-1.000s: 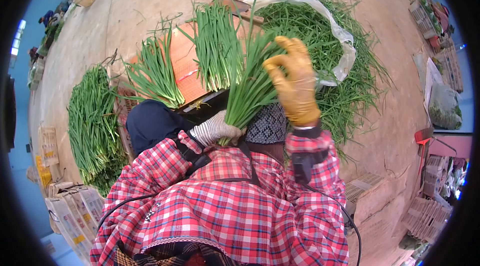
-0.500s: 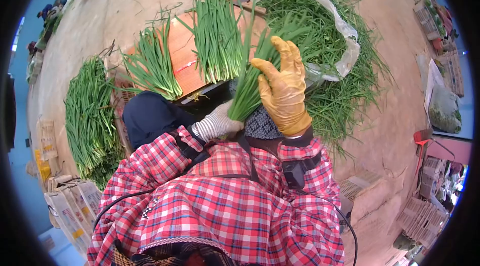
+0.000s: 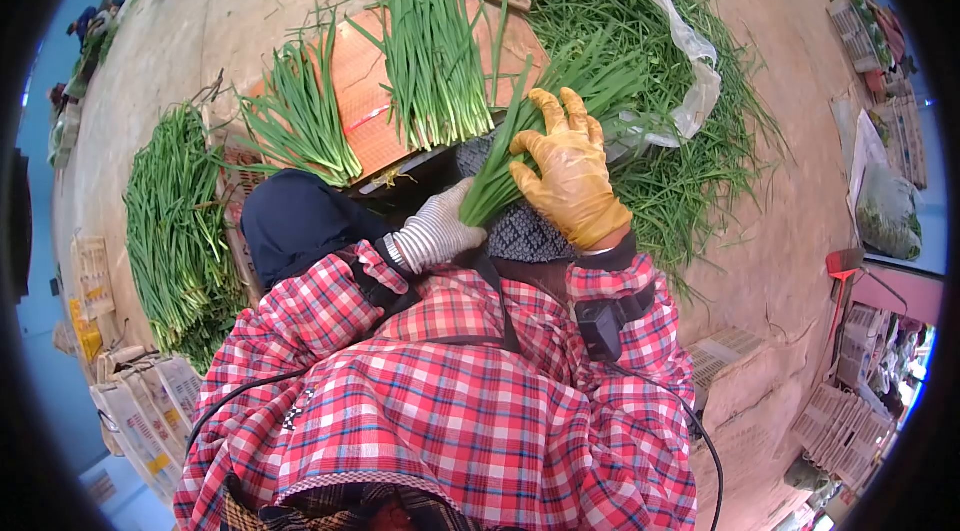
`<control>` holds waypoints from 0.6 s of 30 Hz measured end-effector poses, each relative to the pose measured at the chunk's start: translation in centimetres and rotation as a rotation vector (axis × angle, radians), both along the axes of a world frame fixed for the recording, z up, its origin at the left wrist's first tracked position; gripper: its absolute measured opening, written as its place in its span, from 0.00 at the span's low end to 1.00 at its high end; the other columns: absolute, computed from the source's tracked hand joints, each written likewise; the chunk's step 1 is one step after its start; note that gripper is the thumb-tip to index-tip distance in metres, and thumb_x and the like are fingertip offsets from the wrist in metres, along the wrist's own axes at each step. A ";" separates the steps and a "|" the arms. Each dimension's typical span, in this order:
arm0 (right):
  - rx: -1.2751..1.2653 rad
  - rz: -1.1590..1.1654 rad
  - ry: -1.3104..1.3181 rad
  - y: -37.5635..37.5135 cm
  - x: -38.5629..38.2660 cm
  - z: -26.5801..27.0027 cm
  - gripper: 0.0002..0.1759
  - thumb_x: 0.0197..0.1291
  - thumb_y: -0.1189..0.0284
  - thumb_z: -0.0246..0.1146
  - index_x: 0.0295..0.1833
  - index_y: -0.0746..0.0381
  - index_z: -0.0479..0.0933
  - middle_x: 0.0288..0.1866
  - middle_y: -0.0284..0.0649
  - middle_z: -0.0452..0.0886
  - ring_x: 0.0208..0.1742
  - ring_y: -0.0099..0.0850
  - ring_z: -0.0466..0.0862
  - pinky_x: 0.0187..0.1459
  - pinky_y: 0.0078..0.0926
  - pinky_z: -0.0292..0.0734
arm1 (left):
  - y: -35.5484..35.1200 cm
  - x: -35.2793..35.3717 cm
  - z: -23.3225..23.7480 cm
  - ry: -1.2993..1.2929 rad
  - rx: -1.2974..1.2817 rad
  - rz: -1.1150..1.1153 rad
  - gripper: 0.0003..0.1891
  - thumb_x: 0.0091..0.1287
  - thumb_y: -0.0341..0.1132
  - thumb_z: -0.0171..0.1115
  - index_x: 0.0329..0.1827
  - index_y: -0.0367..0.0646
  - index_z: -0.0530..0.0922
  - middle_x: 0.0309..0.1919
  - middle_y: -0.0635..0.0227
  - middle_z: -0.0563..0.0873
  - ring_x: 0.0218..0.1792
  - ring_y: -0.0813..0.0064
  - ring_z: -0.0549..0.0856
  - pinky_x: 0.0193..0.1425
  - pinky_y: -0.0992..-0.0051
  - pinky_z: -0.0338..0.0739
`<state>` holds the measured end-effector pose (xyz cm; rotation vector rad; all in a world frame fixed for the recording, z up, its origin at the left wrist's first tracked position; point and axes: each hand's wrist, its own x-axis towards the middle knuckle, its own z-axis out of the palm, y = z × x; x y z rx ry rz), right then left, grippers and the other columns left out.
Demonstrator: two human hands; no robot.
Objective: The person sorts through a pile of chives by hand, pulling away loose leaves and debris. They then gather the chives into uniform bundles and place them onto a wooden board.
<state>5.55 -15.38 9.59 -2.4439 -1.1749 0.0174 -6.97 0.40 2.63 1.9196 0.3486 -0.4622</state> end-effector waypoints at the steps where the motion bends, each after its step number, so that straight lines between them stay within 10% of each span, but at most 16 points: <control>1: 0.004 0.007 0.018 0.0 0.1 0.1 0.08 0.47 0.73 0.69 0.37 0.55 0.82 0.70 0.43 0.68 0.73 0.52 0.61 0.70 0.50 0.54 | 0.0 0.0 -0.2 -0.006 -0.004 0.000 0.35 0.52 0.30 0.69 0.65 0.42 0.67 0.44 0.58 0.85 0.45 0.67 0.84 0.52 0.72 0.79; 9: 0.320 -0.202 -0.351 0.4 0.4 0.0 0.08 0.49 0.73 0.69 0.37 0.58 0.79 0.61 0.35 0.77 0.69 0.41 0.69 0.68 0.41 0.58 | 0.6 -0.2 -3.5 0.009 -0.404 0.096 0.32 0.54 0.26 0.67 0.64 0.43 0.68 0.39 0.66 0.84 0.40 0.73 0.83 0.44 0.75 0.79; 12: 0.940 -0.397 0.338 -3.8 2.1 4.6 0.10 0.62 0.72 0.65 0.48 0.64 0.82 0.56 0.41 0.83 0.62 0.33 0.77 0.67 0.35 0.65 | 2.0 -1.0 -7.7 -0.040 -0.721 0.075 0.20 0.56 0.28 0.70 0.51 0.39 0.76 0.33 0.67 0.84 0.29 0.77 0.83 0.32 0.76 0.79; 16: 1.340 -0.320 0.389 -17.0 7.4 4.8 0.16 0.62 0.70 0.65 0.55 0.61 0.80 0.61 0.43 0.80 0.63 0.33 0.77 0.67 0.37 0.65 | 3.4 -1.4 -2.7 0.214 -0.953 0.108 0.16 0.55 0.34 0.72 0.42 0.36 0.79 0.29 0.67 0.83 0.25 0.76 0.82 0.29 0.77 0.78; 18: 1.119 -0.732 0.259 -20.6 8.5 4.6 0.16 0.63 0.68 0.63 0.55 0.61 0.80 0.58 0.43 0.81 0.63 0.34 0.76 0.68 0.40 0.65 | 3.6 -1.4 -2.3 0.221 -0.995 0.111 0.16 0.54 0.35 0.72 0.42 0.36 0.79 0.29 0.67 0.83 0.25 0.77 0.82 0.29 0.77 0.78</control>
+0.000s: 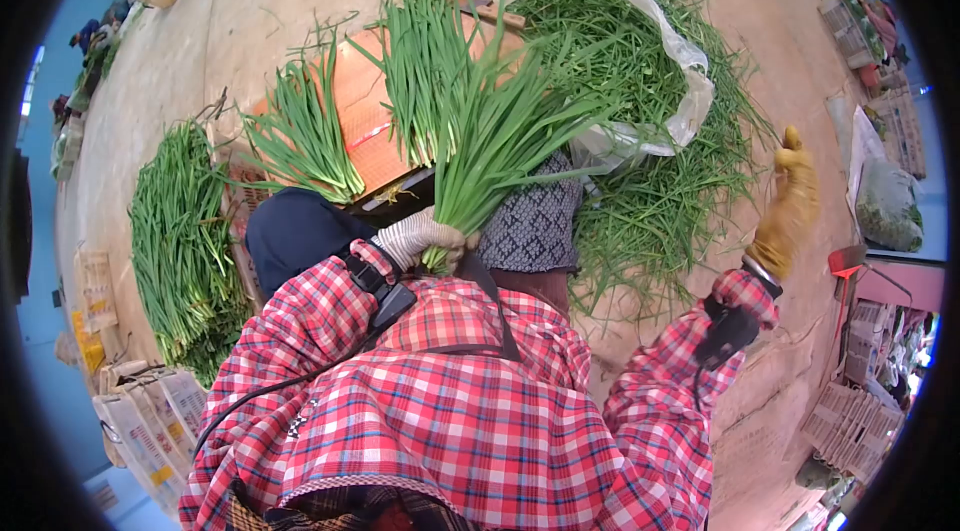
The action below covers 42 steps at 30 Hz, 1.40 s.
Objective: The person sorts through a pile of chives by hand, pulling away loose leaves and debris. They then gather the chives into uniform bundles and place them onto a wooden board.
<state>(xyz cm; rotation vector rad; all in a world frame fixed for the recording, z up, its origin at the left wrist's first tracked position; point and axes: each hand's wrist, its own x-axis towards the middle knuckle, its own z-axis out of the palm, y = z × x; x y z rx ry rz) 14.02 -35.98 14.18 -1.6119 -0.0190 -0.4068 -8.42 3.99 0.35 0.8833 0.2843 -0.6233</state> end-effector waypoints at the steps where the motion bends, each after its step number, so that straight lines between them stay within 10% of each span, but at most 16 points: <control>1: -0.320 -0.071 -0.084 -1.8 -0.1 -1.3 0.15 0.63 0.68 0.63 0.53 0.62 0.80 0.55 0.43 0.82 0.61 0.33 0.77 0.65 0.39 0.67 | -0.1 0.0 0.2 0.004 -0.021 0.002 0.17 0.54 0.35 0.73 0.42 0.36 0.79 0.30 0.67 0.83 0.25 0.77 0.82 0.29 0.77 0.78; 4: -1.268 -0.298 -0.343 -6.2 -1.2 -7.5 0.14 0.63 0.67 0.61 0.49 0.64 0.81 0.45 0.42 0.84 0.55 0.31 0.80 0.59 0.34 0.71 | -0.3 0.6 0.3 -0.101 0.156 -0.008 0.16 0.54 0.34 0.71 0.43 0.38 0.79 0.32 0.66 0.84 0.26 0.74 0.82 0.32 0.75 0.79; 5: -0.738 -0.045 0.231 0.1 -5.0 -3.7 0.11 0.62 0.70 0.60 0.43 0.64 0.83 0.39 0.40 0.85 0.44 0.31 0.83 0.49 0.30 0.75 | -0.4 0.8 0.3 -0.144 0.251 -0.018 0.17 0.54 0.34 0.71 0.44 0.38 0.79 0.33 0.66 0.84 0.27 0.73 0.83 0.33 0.74 0.80; 7: -0.340 0.848 0.304 3.6 -6.8 -7.4 0.12 0.66 0.68 0.58 0.43 0.64 0.83 0.39 0.37 0.86 0.38 0.26 0.83 0.43 0.25 0.78 | -1.3 1.7 2.4 -0.339 0.881 -0.015 0.26 0.53 0.32 0.70 0.56 0.40 0.73 0.38 0.59 0.84 0.34 0.63 0.84 0.40 0.69 0.80; 8: -0.199 0.940 0.683 8.8 -10.2 -5.7 0.16 0.65 0.66 0.61 0.52 0.65 0.82 0.40 0.38 0.86 0.43 0.26 0.84 0.46 0.25 0.79 | -2.0 2.4 4.1 -0.446 1.191 -0.016 0.31 0.53 0.32 0.70 0.62 0.41 0.71 0.41 0.56 0.84 0.37 0.58 0.85 0.44 0.66 0.80; 11: 0.005 1.269 0.692 17.2 -14.9 -8.9 0.47 0.61 0.65 0.67 0.79 0.62 0.47 0.65 0.51 0.73 0.59 0.31 0.77 0.62 0.28 0.70 | -2.8 4.0 6.4 -0.771 1.683 0.011 0.42 0.50 0.31 0.70 0.73 0.50 0.62 0.42 0.53 0.83 0.40 0.52 0.85 0.44 0.59 0.81; 13: 0.632 1.199 0.394 22.4 -15.7 -9.8 0.41 0.61 0.66 0.68 0.74 0.65 0.56 0.67 0.43 0.69 0.67 0.30 0.68 0.68 0.31 0.64 | -3.2 4.6 8.1 -0.706 1.839 -0.154 0.39 0.54 0.32 0.67 0.73 0.53 0.63 0.38 0.57 0.81 0.35 0.54 0.84 0.40 0.59 0.80; 18: 1.080 0.946 0.503 25.2 -16.0 -13.4 0.37 0.59 0.80 0.68 0.72 0.60 0.60 0.66 0.37 0.71 0.67 0.27 0.69 0.67 0.28 0.65 | -2.6 2.9 4.9 -0.876 1.967 -0.049 0.34 0.59 0.31 0.59 0.72 0.56 0.65 0.35 0.61 0.79 0.31 0.58 0.82 0.36 0.62 0.78; 29: 1.120 0.748 0.593 24.8 -14.6 -14.3 0.36 0.55 0.85 0.67 0.70 0.58 0.66 0.70 0.34 0.70 0.67 0.30 0.71 0.66 0.30 0.68 | -2.5 0.5 2.9 -0.576 1.767 -0.118 0.39 0.55 0.25 0.65 0.73 0.43 0.61 0.50 0.47 0.80 0.45 0.47 0.83 0.47 0.58 0.79; 37: 0.808 0.892 0.488 24.9 -14.1 -13.8 0.35 0.55 0.80 0.71 0.69 0.62 0.67 0.59 0.33 0.75 0.61 0.27 0.73 0.64 0.25 0.67 | -0.4 -0.5 0.6 -0.558 1.603 0.178 0.46 0.51 0.23 0.66 0.76 0.47 0.57 0.55 0.47 0.79 0.50 0.48 0.83 0.52 0.61 0.79; 42: 0.141 1.062 0.542 18.7 -13.4 -8.3 0.18 0.64 0.72 0.61 0.57 0.69 0.76 0.50 0.41 0.82 0.51 0.29 0.80 0.57 0.26 0.73 | 1.7 -0.8 -0.2 -0.628 1.644 0.313 0.43 0.51 0.22 0.62 0.75 0.47 0.58 0.51 0.47 0.81 0.45 0.48 0.84 0.47 0.62 0.80</control>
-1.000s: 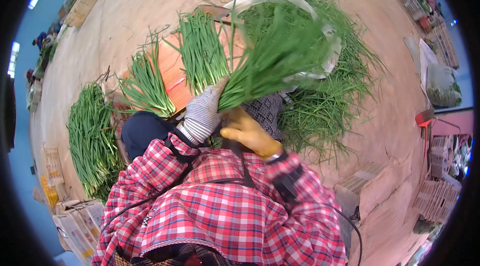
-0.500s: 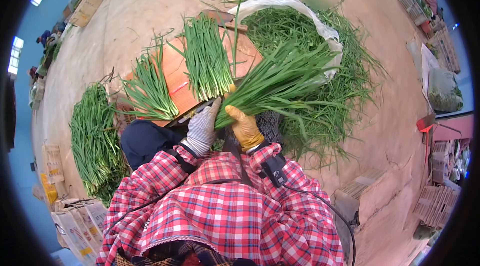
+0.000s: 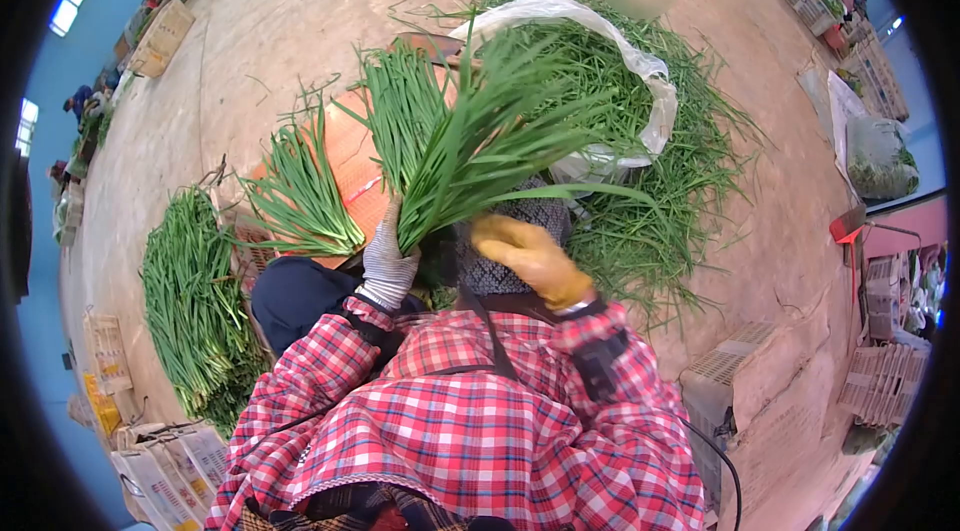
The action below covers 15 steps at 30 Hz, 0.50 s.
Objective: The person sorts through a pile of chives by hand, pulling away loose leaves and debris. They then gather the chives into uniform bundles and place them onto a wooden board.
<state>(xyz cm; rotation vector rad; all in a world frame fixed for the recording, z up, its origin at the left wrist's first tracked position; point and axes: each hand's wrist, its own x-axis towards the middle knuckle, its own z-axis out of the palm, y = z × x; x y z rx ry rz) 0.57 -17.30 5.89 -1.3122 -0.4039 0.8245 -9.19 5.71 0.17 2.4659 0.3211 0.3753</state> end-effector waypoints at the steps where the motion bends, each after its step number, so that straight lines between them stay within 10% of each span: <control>1: -0.099 0.025 -0.027 -1.7 0.5 1.7 0.14 0.64 0.72 0.61 0.50 0.70 0.79 0.43 0.40 0.83 0.43 0.26 0.81 0.49 0.24 0.75 | 0.1 0.0 0.0 -0.009 0.006 0.014 0.43 0.52 0.22 0.62 0.75 0.46 0.59 0.51 0.47 0.81 0.45 0.47 0.84 0.47 0.61 0.80; 5: -0.189 -0.267 -0.190 -6.6 1.3 9.0 0.13 0.66 0.67 0.62 0.35 0.67 0.82 0.26 0.33 0.82 0.24 0.15 0.75 0.26 0.14 0.70 | 0.3 0.0 0.4 -0.006 -0.068 0.051 0.44 0.51 0.23 0.65 0.75 0.46 0.59 0.50 0.48 0.82 0.47 0.49 0.84 0.52 0.62 0.79; 10: -0.371 -0.608 -0.995 -4.6 4.4 12.0 0.09 0.63 0.70 0.63 0.37 0.64 0.83 0.33 0.39 0.84 0.32 0.29 0.81 0.35 0.25 0.75 | 0.1 0.3 0.5 0.092 -0.053 0.087 0.46 0.49 0.23 0.67 0.75 0.47 0.59 0.51 0.48 0.81 0.51 0.49 0.83 0.56 0.62 0.79; 15: -0.586 -0.384 -1.195 -3.9 7.9 6.3 0.11 0.56 0.70 0.65 0.44 0.62 0.82 0.40 0.46 0.84 0.46 0.46 0.81 0.50 0.40 0.74 | -0.3 0.5 0.8 0.127 -0.028 0.079 0.44 0.50 0.24 0.66 0.75 0.47 0.60 0.52 0.48 0.81 0.51 0.50 0.83 0.56 0.62 0.78</control>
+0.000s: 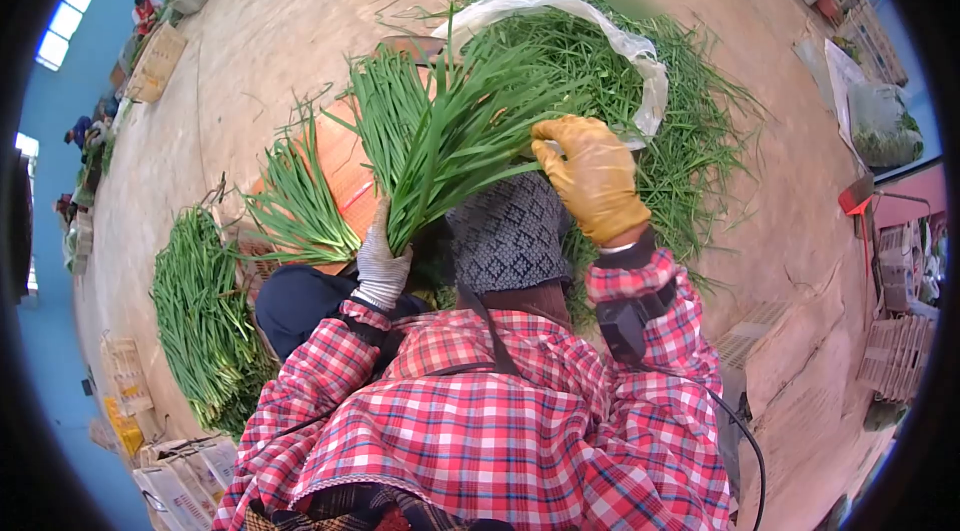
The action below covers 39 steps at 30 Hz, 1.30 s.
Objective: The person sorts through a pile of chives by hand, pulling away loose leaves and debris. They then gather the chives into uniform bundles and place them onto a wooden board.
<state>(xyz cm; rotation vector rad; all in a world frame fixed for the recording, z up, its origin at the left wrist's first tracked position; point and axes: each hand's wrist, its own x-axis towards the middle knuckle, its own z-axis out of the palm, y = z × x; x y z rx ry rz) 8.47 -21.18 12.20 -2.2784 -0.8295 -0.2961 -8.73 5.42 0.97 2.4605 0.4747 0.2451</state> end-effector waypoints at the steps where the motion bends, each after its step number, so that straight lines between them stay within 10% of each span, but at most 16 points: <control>1: -0.015 0.009 0.012 0.3 0.1 -0.6 0.12 0.55 0.70 0.65 0.45 0.62 0.82 0.41 0.45 0.84 0.46 0.46 0.81 0.50 0.40 0.75 | 0.0 0.0 -0.1 0.001 0.002 -0.008 0.44 0.51 0.24 0.66 0.75 0.47 0.60 0.53 0.48 0.81 0.52 0.50 0.82 0.56 0.62 0.78; 10: -0.312 0.202 -0.074 2.8 -0.5 -2.1 0.15 0.55 0.67 0.66 0.48 0.56 0.80 0.42 0.40 0.83 0.48 0.42 0.80 0.46 0.40 0.75 | 0.0 -0.1 -0.6 -0.011 0.038 -0.048 0.41 0.52 0.25 0.65 0.73 0.46 0.62 0.53 0.48 0.81 0.52 0.49 0.82 0.55 0.62 0.78; 14: -0.088 0.278 0.299 1.8 -0.3 -2.8 0.10 0.61 0.64 0.62 0.41 0.58 0.83 0.36 0.38 0.84 0.40 0.38 0.83 0.40 0.37 0.76 | 0.3 0.0 -1.5 0.150 0.091 -0.098 0.44 0.51 0.25 0.66 0.74 0.47 0.59 0.56 0.49 0.79 0.51 0.49 0.82 0.53 0.60 0.78; 16: 0.468 0.187 0.808 0.7 0.2 -1.9 0.14 0.66 0.63 0.58 0.39 0.61 0.84 0.31 0.36 0.84 0.35 0.30 0.83 0.36 0.32 0.75 | 0.1 -0.1 -0.6 0.184 0.018 -0.122 0.43 0.51 0.26 0.66 0.74 0.48 0.59 0.55 0.47 0.79 0.52 0.48 0.81 0.55 0.58 0.77; 18: 0.527 -0.019 0.616 -2.0 1.9 -2.8 0.15 0.72 0.66 0.54 0.47 0.64 0.83 0.26 0.27 0.74 0.27 0.16 0.69 0.29 0.19 0.63 | 0.4 -0.4 -1.7 0.073 -0.190 -0.032 0.42 0.52 0.29 0.64 0.74 0.48 0.59 0.52 0.43 0.80 0.54 0.45 0.80 0.56 0.56 0.76; 22: 0.768 -0.024 0.736 -3.7 2.7 -6.2 0.15 0.72 0.67 0.54 0.55 0.64 0.80 0.27 0.25 0.73 0.27 0.13 0.64 0.29 0.13 0.56 | 2.7 -0.8 5.4 -0.121 -0.797 0.195 0.27 0.57 0.31 0.64 0.62 0.41 0.70 0.36 0.63 0.83 0.32 0.74 0.83 0.35 0.72 0.78; 28: 0.729 -0.034 0.756 -1.7 2.2 -10.4 0.14 0.72 0.69 0.55 0.56 0.63 0.79 0.33 0.27 0.78 0.29 0.15 0.69 0.30 0.12 0.64 | 13.3 -0.1 14.7 -0.430 -0.622 0.485 0.12 0.57 0.25 0.63 0.44 0.36 0.75 0.21 0.68 0.79 0.22 0.75 0.81 0.23 0.72 0.77; 35: 0.454 -0.080 0.941 -3.5 3.2 -14.4 0.12 0.69 0.72 0.57 0.52 0.63 0.81 0.40 0.38 0.86 0.35 0.20 0.81 0.34 0.15 0.72 | 17.7 -1.8 -3.6 -0.303 -0.309 1.045 0.17 0.50 0.27 0.64 0.45 0.34 0.77 0.32 0.56 0.86 0.37 0.59 0.86 0.46 0.63 0.79; 38: -0.175 -0.129 0.486 -4.2 3.4 -17.2 0.14 0.66 0.71 0.59 0.54 0.65 0.80 0.41 0.43 0.87 0.41 0.31 0.84 0.43 0.26 0.77 | 20.3 -3.5 -17.3 -0.196 -0.598 0.995 0.38 0.53 0.23 0.58 0.71 0.39 0.59 0.51 0.55 0.82 0.48 0.62 0.83 0.55 0.69 0.76; 39: -0.304 -0.087 0.206 -2.9 2.9 -15.5 0.15 0.65 0.70 0.60 0.53 0.66 0.80 0.43 0.45 0.86 0.44 0.35 0.85 0.47 0.29 0.77 | 18.0 -3.0 -15.1 -0.087 -0.546 1.031 0.40 0.54 0.26 0.59 0.73 0.41 0.57 0.51 0.51 0.82 0.49 0.58 0.84 0.57 0.66 0.75</control>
